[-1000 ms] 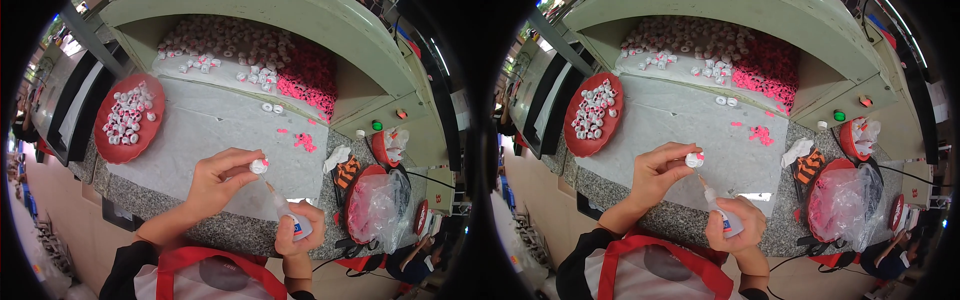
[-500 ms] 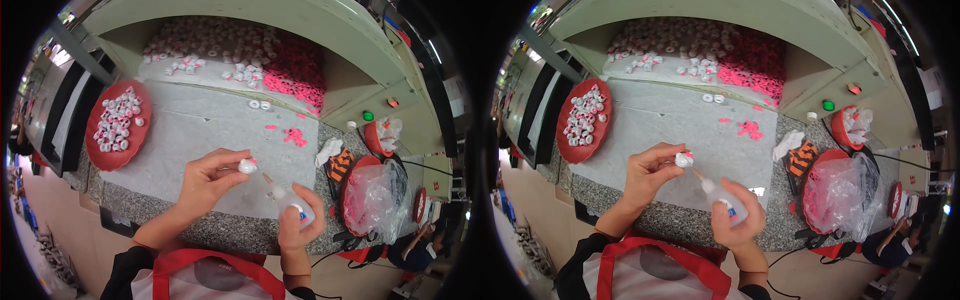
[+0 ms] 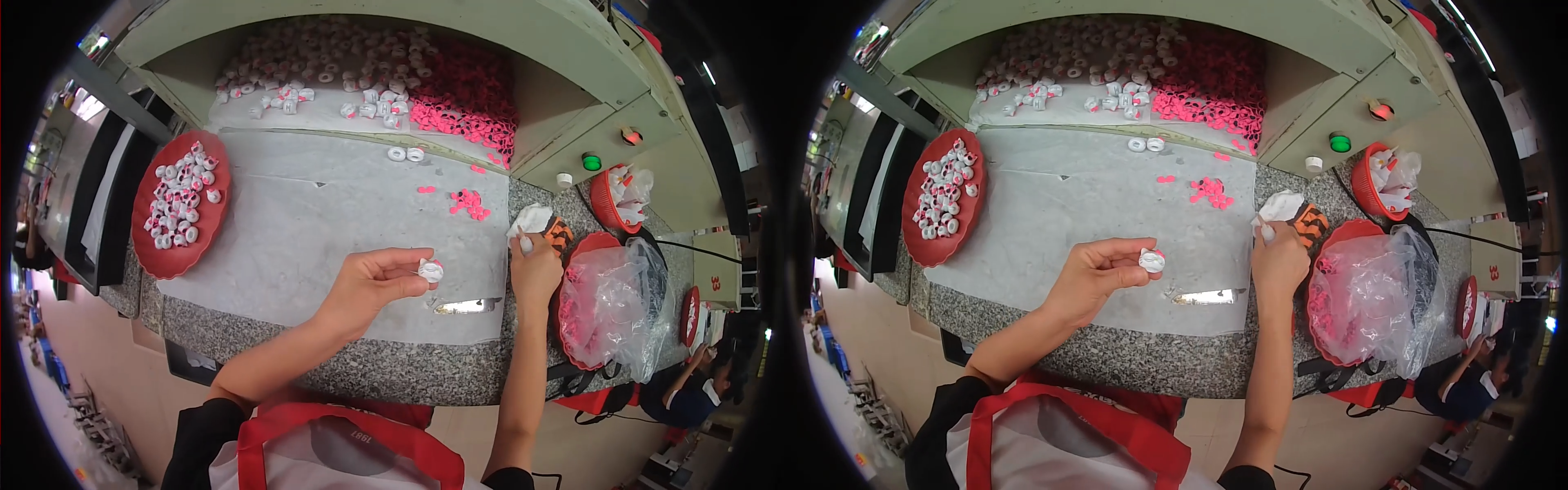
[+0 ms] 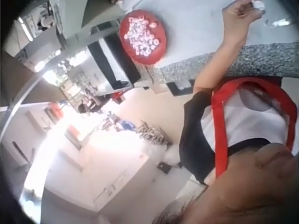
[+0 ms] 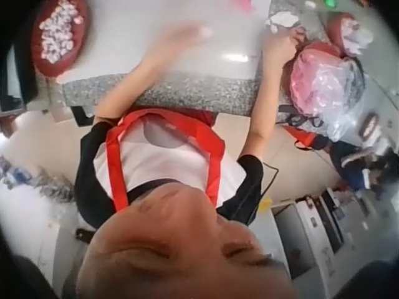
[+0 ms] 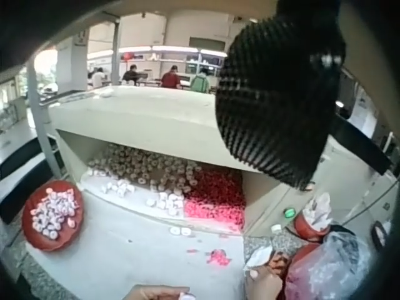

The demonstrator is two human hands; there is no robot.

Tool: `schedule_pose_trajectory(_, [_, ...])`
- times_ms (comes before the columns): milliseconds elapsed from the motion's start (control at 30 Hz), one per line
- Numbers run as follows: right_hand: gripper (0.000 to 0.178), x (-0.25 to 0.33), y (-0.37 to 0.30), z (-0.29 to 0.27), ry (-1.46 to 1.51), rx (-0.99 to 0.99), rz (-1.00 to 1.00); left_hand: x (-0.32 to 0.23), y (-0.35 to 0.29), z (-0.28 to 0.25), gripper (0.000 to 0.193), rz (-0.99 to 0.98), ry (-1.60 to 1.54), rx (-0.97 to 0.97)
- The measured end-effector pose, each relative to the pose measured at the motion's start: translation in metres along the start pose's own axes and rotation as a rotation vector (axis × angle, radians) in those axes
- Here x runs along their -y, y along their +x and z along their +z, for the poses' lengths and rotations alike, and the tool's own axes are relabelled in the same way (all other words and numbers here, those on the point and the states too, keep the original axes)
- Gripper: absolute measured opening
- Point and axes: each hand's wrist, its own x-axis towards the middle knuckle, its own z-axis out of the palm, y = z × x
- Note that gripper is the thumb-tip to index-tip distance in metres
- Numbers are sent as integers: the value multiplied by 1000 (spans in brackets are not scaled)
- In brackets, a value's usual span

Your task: Gluing small pink bow accessories onto plastic toy heads at a factory workbench.

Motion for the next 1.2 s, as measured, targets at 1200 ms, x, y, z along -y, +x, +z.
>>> schedule_pose_trajectory(1200, [19,56,-69,-24,415,48,-92,-4,-16,-14,37,237,161,3])
